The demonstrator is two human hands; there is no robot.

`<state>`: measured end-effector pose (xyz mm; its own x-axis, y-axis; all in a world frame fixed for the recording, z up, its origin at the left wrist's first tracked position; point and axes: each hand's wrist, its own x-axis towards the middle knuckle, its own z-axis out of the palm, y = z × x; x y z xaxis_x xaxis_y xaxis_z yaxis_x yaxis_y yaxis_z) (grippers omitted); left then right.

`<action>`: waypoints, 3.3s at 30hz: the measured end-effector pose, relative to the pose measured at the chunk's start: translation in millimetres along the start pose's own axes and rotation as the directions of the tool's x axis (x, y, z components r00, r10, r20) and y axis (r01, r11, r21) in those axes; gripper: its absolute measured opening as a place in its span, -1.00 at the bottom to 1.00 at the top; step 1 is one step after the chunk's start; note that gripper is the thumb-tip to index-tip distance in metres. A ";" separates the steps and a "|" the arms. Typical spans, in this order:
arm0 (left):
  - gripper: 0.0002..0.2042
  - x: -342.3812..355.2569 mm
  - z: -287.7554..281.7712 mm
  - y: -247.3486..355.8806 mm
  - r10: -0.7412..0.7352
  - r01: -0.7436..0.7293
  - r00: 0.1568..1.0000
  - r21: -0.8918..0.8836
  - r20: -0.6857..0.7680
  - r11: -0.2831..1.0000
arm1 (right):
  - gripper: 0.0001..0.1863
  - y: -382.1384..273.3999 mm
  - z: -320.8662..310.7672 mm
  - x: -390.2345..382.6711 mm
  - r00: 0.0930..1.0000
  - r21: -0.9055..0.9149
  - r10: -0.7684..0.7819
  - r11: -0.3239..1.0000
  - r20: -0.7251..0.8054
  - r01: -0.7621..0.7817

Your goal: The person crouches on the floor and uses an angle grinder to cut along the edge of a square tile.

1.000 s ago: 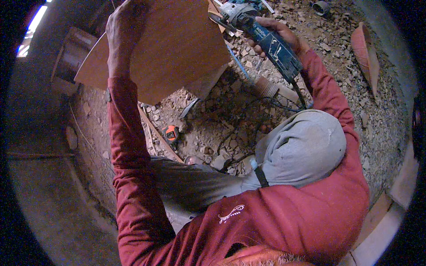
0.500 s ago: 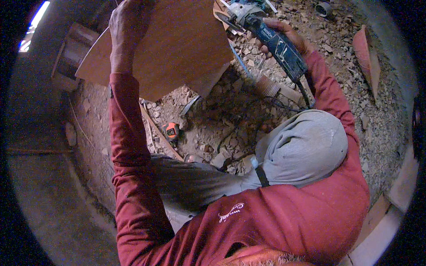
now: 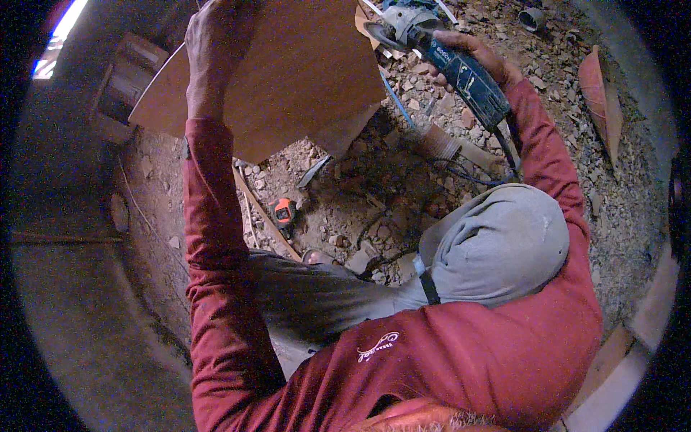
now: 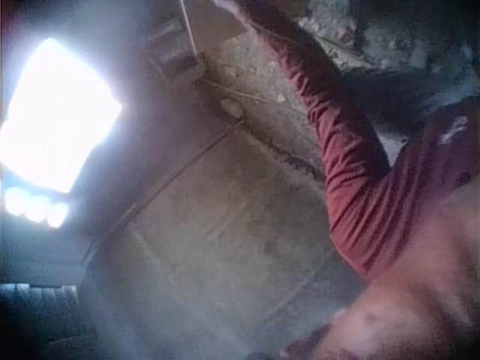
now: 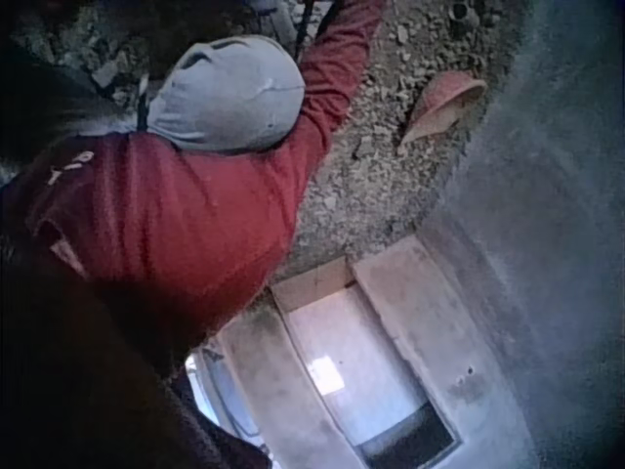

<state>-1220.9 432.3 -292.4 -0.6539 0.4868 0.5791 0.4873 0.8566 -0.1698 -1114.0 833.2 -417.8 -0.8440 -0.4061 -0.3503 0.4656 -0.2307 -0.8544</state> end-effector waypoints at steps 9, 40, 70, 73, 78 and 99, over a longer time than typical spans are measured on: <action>-0.78 -9.5 -6.9 17.1 -0.096 0.090 0.995 -0.139 -0.033 0.986 | -0.48 -8.2 -0.7 3.2 0.997 0.016 0.059 0.998 0.050 -0.060; -0.82 -13.5 -17.3 28.0 -0.103 0.101 0.995 -0.099 -0.016 0.990 | -0.44 -19.5 -14.7 -10.9 0.995 -0.105 0.103 0.989 0.014 -0.101; -0.92 -3.5 -20.7 39.8 -0.098 0.050 0.986 -0.331 -0.132 0.942 | -0.37 80.8 -77.3 -25.9 0.899 0.339 -0.283 0.854 -0.334 0.395; -0.93 -5.0 -16.7 31.9 -0.067 0.011 0.984 -0.322 -0.164 0.947 | -0.37 79.0 -94.6 -39.1 0.912 0.356 -0.224 0.868 -0.343 0.347; -0.90 8.5 2.9 7.7 0.012 -0.019 0.994 -0.067 -0.111 0.998 | -0.38 106.4 -105.5 -33.1 0.927 0.419 -0.140 0.861 -0.348 0.287; -0.78 10.2 21.6 3.8 -0.112 0.080 0.990 -0.304 -0.089 0.949 | -0.52 178.9 -170.1 -12.9 0.830 0.209 -0.114 0.941 -0.545 0.267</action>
<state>-1238.2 444.2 -304.4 -0.6499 0.3707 0.6635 0.5862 0.8001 0.1272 -1065.1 947.5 -631.4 -0.8992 0.1714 -0.4026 0.2686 -0.5102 -0.8171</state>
